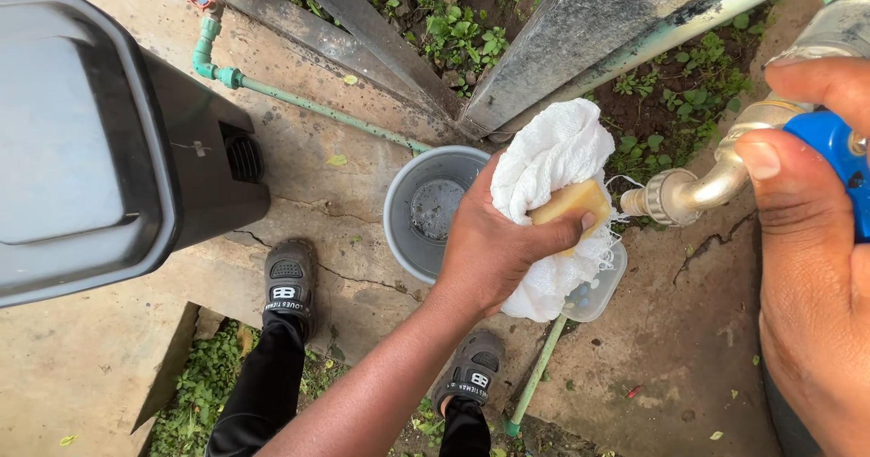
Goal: Hand washing a white cloth in a bucket using soap and water at an outdoor tap.
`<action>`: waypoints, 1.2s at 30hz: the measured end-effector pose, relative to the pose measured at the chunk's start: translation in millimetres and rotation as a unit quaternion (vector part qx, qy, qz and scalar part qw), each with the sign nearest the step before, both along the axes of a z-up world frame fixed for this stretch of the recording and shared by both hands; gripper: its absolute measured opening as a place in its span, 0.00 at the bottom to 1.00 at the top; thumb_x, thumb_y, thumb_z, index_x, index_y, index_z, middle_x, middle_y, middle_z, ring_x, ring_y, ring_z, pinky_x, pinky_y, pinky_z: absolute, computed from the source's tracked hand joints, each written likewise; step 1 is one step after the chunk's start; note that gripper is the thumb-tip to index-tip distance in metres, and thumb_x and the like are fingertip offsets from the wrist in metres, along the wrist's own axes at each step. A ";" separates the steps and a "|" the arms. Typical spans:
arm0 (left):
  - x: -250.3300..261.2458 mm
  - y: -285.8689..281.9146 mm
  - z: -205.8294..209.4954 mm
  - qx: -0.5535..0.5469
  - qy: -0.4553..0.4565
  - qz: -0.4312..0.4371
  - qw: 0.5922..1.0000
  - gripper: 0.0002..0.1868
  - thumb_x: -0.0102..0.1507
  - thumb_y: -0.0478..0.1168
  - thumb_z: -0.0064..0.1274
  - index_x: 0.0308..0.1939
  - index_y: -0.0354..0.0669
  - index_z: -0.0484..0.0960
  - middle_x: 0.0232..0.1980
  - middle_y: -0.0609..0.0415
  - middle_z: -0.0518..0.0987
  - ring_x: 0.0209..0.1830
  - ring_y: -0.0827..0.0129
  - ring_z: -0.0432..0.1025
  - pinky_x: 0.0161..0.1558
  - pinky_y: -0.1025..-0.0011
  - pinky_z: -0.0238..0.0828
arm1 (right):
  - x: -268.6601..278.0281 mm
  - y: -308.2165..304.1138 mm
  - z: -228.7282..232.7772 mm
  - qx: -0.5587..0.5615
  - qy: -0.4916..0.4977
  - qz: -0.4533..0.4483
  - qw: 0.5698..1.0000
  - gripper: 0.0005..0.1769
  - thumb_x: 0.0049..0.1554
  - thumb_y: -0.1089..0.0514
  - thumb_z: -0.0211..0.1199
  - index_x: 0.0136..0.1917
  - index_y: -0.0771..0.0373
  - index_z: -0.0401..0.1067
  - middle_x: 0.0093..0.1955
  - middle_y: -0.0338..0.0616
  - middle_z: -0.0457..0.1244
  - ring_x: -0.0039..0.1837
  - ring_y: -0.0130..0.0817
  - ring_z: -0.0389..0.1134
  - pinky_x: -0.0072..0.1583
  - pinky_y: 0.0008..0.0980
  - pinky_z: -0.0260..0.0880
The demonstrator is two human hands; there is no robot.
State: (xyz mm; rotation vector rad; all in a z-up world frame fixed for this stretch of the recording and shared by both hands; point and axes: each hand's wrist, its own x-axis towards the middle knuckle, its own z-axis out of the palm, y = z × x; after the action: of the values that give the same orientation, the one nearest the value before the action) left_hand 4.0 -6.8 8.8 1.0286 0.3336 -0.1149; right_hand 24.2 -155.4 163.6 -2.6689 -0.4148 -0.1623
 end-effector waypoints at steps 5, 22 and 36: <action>-2.0 0.3 5.7 -0.024 0.010 0.004 1.000 0.38 0.50 0.36 0.70 0.63 0.36 0.74 0.55 0.54 0.82 0.54 0.72 0.77 0.59 0.70 0.75 | -3.6 -5.4 -9.1 -0.022 -0.010 0.007 1.000 0.11 0.79 0.61 0.51 0.71 0.66 0.64 0.56 0.45 0.63 0.55 0.31 0.65 0.61 0.26 0.64; -8.8 13.4 9.3 -0.022 0.002 -0.018 1.000 0.36 0.52 0.35 0.68 0.63 0.36 0.74 0.55 0.56 0.82 0.54 0.75 0.76 0.60 0.71 0.73 | -3.7 9.2 -18.6 0.081 -0.010 -0.013 0.997 0.12 0.80 0.64 0.48 0.73 0.69 0.61 0.61 0.49 0.62 0.58 0.33 0.64 0.66 0.28 0.65; -17.0 16.6 13.4 -0.059 0.027 -0.043 0.997 0.35 0.51 0.34 0.69 0.62 0.35 0.75 0.53 0.55 0.82 0.51 0.75 0.76 0.56 0.72 0.76 | -2.8 1.7 -14.1 0.028 -0.021 0.002 0.999 0.08 0.80 0.62 0.49 0.66 0.69 0.64 0.54 0.45 0.62 0.53 0.32 0.63 0.61 0.26 0.63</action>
State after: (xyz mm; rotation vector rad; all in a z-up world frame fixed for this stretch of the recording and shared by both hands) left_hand -13.0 9.8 22.2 0.9236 0.3274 -0.2372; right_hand 21.4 -153.8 149.5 -2.6137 -0.4227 -0.2261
